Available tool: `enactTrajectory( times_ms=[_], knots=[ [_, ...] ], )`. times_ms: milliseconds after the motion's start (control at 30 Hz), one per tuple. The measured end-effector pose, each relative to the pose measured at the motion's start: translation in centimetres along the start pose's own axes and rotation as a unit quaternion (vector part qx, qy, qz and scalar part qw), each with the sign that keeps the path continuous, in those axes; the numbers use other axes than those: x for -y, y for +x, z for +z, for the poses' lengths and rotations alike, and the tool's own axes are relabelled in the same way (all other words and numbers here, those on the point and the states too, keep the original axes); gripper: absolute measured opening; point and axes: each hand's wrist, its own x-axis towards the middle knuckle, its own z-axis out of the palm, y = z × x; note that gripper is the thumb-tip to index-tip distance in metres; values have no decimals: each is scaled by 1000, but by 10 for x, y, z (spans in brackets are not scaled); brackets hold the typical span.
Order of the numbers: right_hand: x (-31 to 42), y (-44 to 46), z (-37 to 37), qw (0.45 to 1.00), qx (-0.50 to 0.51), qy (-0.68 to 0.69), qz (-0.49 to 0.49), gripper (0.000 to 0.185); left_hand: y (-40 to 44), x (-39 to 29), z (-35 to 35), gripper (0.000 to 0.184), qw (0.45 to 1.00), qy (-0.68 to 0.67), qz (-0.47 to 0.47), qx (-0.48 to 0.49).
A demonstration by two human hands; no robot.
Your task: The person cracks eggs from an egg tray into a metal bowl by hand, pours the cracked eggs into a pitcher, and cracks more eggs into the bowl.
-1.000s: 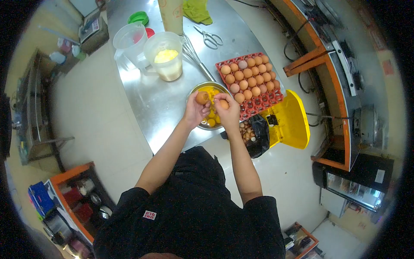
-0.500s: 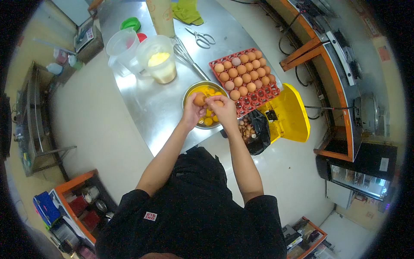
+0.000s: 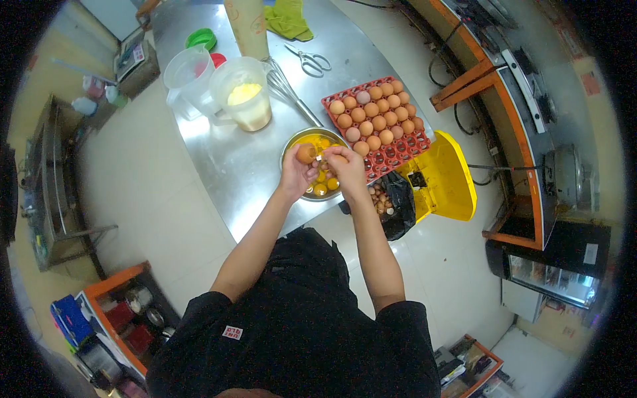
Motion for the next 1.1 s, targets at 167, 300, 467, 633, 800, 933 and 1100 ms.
enactTrajectory(
  times_ms=[167, 300, 467, 633, 800, 933, 1100],
  knots=[
    [5, -5, -8, 999, 5, -24, 31, 14, 0, -1, 1, 43, 1000, 14, -1, 22],
    [4, -8, -5, 997, 2, -80, 0, 16, 1, -2, 4, 43, 1000, 17, 3, 20],
    [-5, -6, -4, 966, -19, -234, -104, 19, 3, -2, 7, 43, 1000, 13, 5, 13],
    [-1, -5, -5, 954, -51, -281, -93, 19, 4, -4, 2, 42, 999, 19, 4, 29],
    [0, -18, -47, 951, -86, -270, -123, 18, -2, -8, 5, 39, 1000, 11, 18, 18],
    [-5, -36, -118, 942, -158, -277, -106, 16, -2, -15, -5, 35, 994, 76, 17, 82],
    [-46, -51, -192, 939, -237, -245, -37, 11, -1, -35, -1, 24, 957, 272, 62, 79]
  ],
)
